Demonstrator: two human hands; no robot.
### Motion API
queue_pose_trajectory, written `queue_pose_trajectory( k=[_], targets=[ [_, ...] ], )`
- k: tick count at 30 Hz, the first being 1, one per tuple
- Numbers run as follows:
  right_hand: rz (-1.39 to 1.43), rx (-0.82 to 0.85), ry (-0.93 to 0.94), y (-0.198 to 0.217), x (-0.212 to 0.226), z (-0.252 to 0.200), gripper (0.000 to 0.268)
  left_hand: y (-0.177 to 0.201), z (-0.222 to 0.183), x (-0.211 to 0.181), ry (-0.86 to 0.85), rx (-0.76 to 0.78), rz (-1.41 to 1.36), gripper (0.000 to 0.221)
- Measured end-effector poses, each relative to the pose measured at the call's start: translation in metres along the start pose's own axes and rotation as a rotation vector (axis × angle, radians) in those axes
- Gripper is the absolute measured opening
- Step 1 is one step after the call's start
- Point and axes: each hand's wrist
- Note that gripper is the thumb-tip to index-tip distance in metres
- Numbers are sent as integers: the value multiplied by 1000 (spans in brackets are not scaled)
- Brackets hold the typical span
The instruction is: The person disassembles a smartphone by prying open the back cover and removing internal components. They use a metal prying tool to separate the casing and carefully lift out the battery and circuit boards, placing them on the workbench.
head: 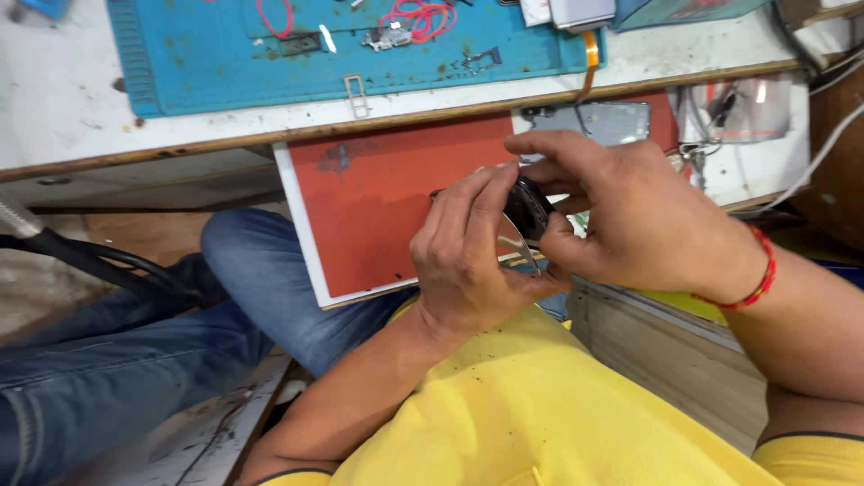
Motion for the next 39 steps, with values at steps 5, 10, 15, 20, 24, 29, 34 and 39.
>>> queue_pose_trajectory(
  k=[5,10,15,20,24,29,34,39],
  targets=[
    [-149,-62,71,0,7,5,53,-8,0,-4,-1,-6,12,82],
    [-187,-107,48,-4,6,5,50,-12,-1,-5,30,49,-8,82],
    [56,-1,80,8,2,3,50,-1,8,2,-13,43,-18,78],
    [643,55,-47,-14,-25,-9,60,10,1,21,4,73,-79,78],
    [791,-11,239,-43,-47,-19,64,24,-5,49,-39,97,-184,81],
    [317,-289,385,-79,-45,-9,76,37,-12,91,360,165,-1303,96],
    [288,-283,355,-96,-23,-14,105,19,-20,105,448,170,-1643,106],
    [197,-359,331,-105,-17,-27,101,14,-31,106,499,218,-1838,103]
  ],
)
Point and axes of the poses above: each hand's wrist, its own z-axis towards the middle knuckle, its own y-axis out of the back of the hand, x = y × z
